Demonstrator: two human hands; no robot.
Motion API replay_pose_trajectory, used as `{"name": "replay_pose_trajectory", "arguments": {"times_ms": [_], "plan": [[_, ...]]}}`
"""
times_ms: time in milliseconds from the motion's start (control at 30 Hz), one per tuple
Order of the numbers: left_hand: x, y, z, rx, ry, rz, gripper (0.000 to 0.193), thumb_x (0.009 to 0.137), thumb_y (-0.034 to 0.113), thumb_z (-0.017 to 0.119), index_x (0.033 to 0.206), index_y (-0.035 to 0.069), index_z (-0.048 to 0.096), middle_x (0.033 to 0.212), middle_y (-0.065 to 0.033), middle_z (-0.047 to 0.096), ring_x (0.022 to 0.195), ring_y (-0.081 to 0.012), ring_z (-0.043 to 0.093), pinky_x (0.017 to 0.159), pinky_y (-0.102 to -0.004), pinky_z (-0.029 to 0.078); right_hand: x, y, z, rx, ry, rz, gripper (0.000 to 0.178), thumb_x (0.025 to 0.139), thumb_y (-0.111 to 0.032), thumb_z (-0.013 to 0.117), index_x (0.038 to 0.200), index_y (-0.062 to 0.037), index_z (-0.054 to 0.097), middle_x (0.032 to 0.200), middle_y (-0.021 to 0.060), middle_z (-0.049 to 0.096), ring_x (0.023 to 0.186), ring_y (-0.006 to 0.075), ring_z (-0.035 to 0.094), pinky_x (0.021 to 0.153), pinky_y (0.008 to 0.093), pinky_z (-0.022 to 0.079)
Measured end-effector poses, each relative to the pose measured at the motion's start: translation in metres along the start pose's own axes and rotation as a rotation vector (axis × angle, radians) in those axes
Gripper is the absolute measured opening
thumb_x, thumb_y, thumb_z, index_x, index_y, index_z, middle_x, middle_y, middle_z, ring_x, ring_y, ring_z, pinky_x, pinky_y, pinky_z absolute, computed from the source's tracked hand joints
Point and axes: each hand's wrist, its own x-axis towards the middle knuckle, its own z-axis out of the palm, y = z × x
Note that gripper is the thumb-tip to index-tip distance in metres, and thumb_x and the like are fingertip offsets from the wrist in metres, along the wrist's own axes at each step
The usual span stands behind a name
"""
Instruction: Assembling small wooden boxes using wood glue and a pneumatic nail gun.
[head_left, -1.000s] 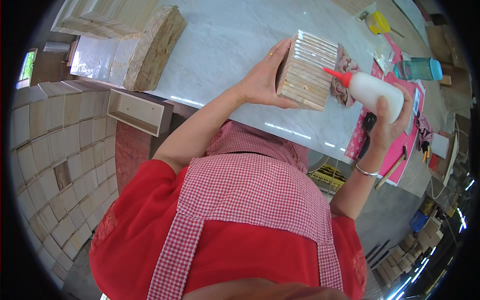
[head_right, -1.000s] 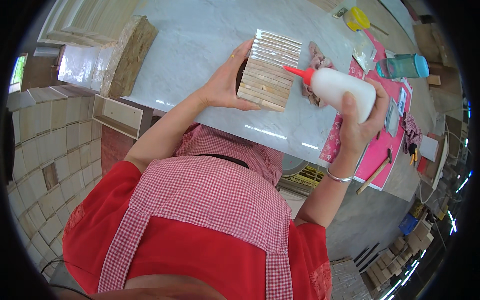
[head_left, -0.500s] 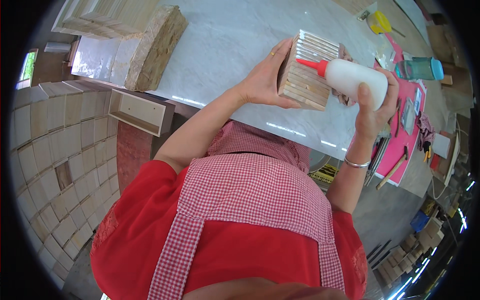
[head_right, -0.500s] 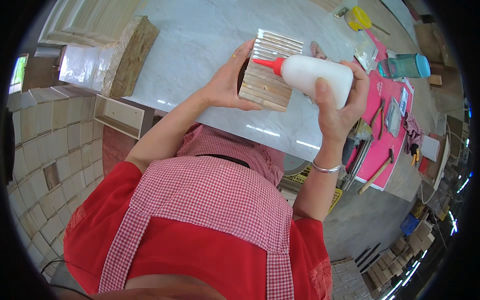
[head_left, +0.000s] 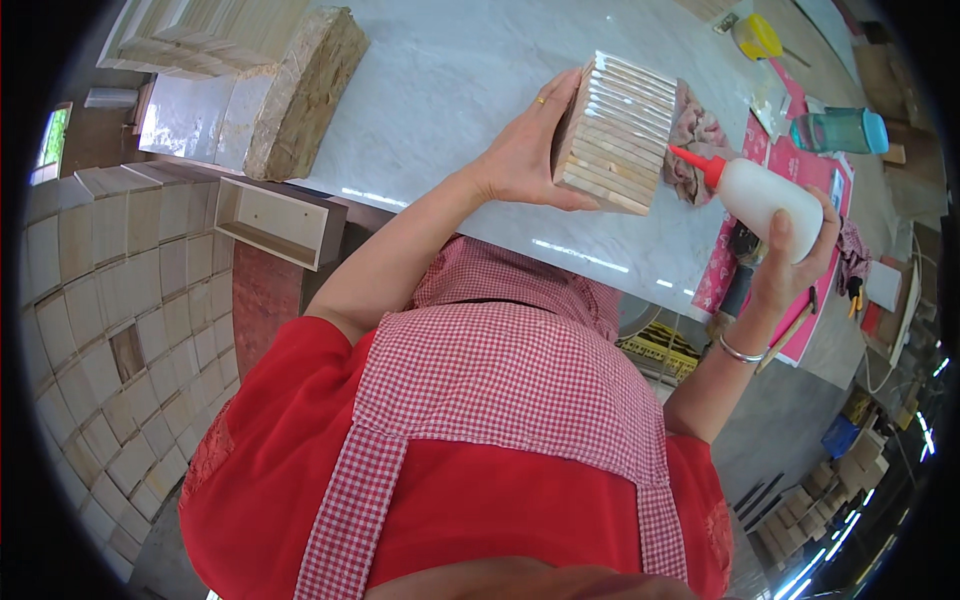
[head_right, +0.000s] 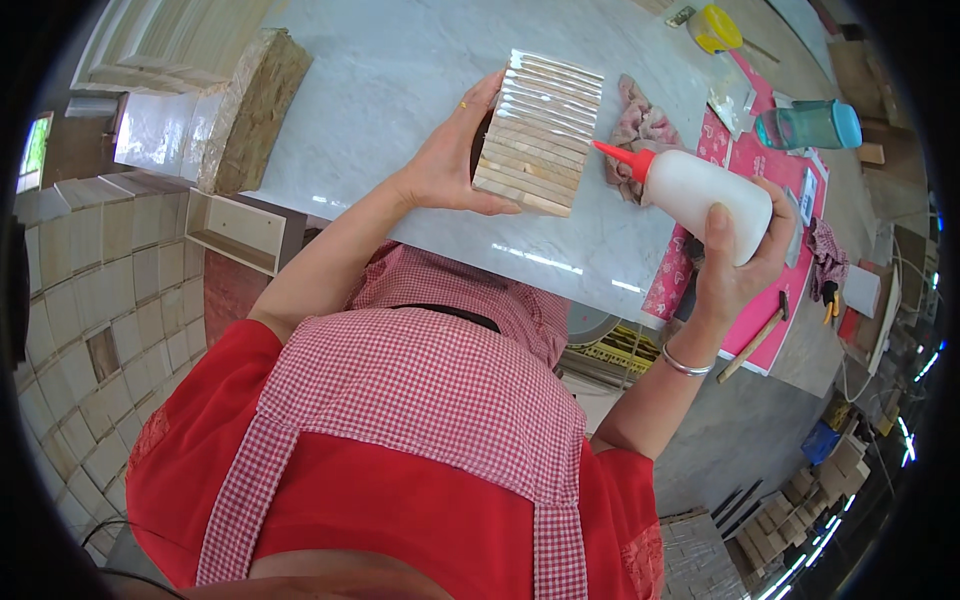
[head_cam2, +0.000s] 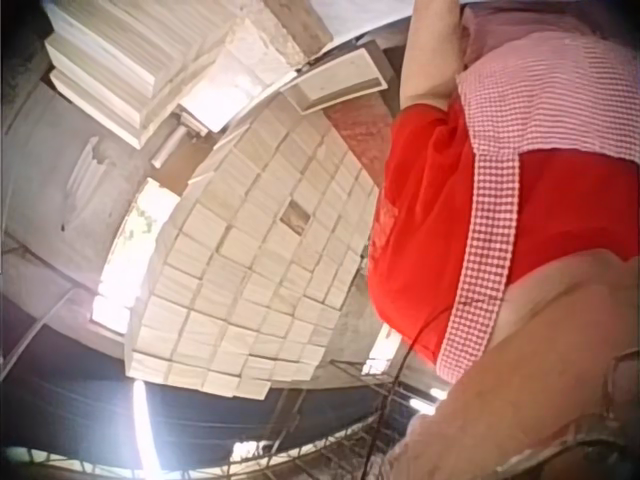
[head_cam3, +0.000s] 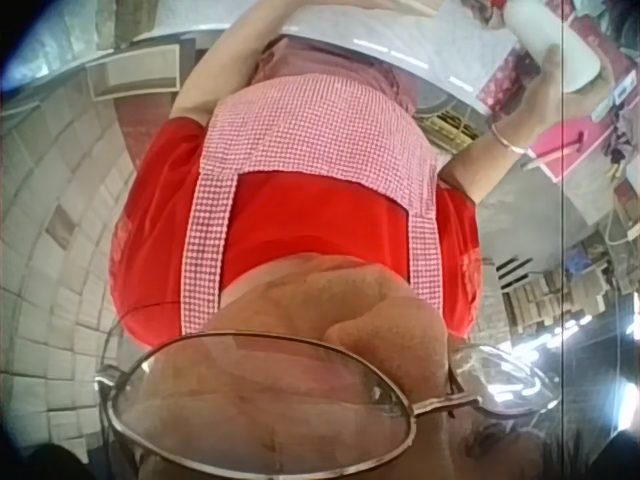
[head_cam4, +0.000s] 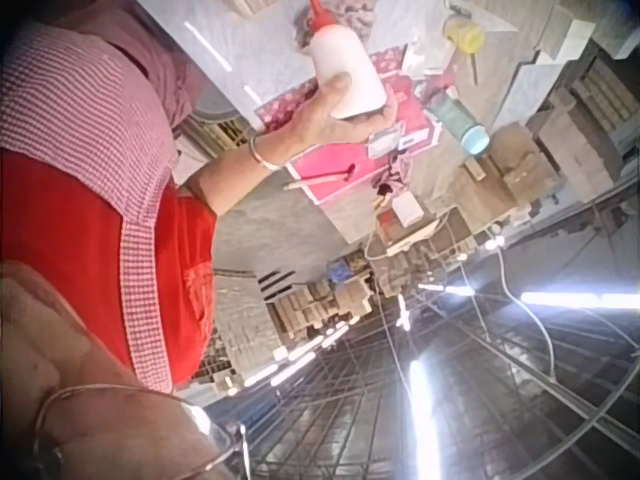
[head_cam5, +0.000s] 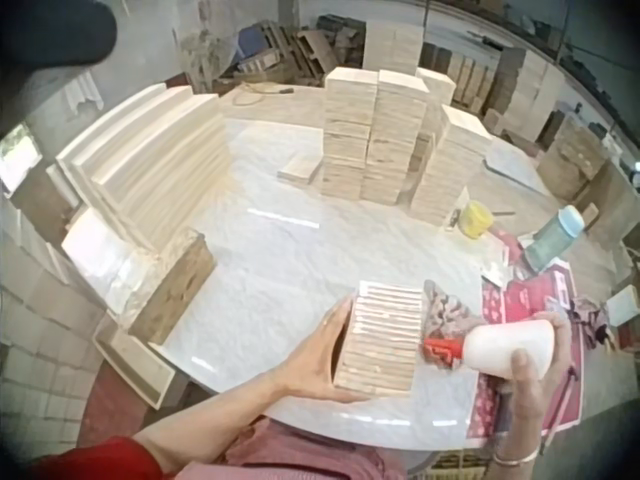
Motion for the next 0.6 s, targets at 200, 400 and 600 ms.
{"name": "replay_pose_trajectory", "arguments": {"times_ms": [200, 400, 600], "plan": [[0.000, 0.000, 0.001, 0.005, -0.004, -0.001, 0.131, 0.052, 0.043, 0.087, 0.152, 0.006, 0.011, 0.151, -0.0188, 0.026, 0.139, -0.0361, 0.028, 0.113, -0.0437, 0.030, -0.004, -0.011, 0.028, 0.102, -0.020, 0.003, 0.052, 0.079, -0.022, 0.078, 0.119, -0.0007, 0.051, 0.112, 0.0089, 0.057, 0.099, 0.0173, 0.057, 0.087, 0.0302, 0.047], [0.001, 0.000, 0.000, -0.009, -0.010, -0.006, 0.132, 0.052, 0.048, 0.087, 0.151, 0.004, 0.011, 0.152, -0.0209, 0.024, 0.140, -0.0374, 0.026, 0.114, -0.0429, 0.028, -0.002, -0.022, 0.059, 0.183, -0.119, -0.001, 0.054, 0.078, -0.016, 0.078, 0.121, -0.0009, 0.049, 0.110, 0.0106, 0.059, 0.099, 0.0184, 0.059, 0.088, 0.0310, 0.048], [0.000, 0.000, 0.000, -0.008, 0.003, 0.004, 0.130, 0.052, 0.044, 0.087, 0.152, 0.007, 0.012, 0.150, -0.0184, 0.027, 0.139, -0.0359, 0.029, 0.113, -0.0436, 0.029, 0.008, -0.026, 0.050, 0.128, -0.202, -0.075, 0.054, 0.077, -0.013, 0.077, 0.121, -0.0006, 0.048, 0.108, 0.0124, 0.060, 0.099, 0.0197, 0.060, 0.088, 0.0318, 0.049]]}}
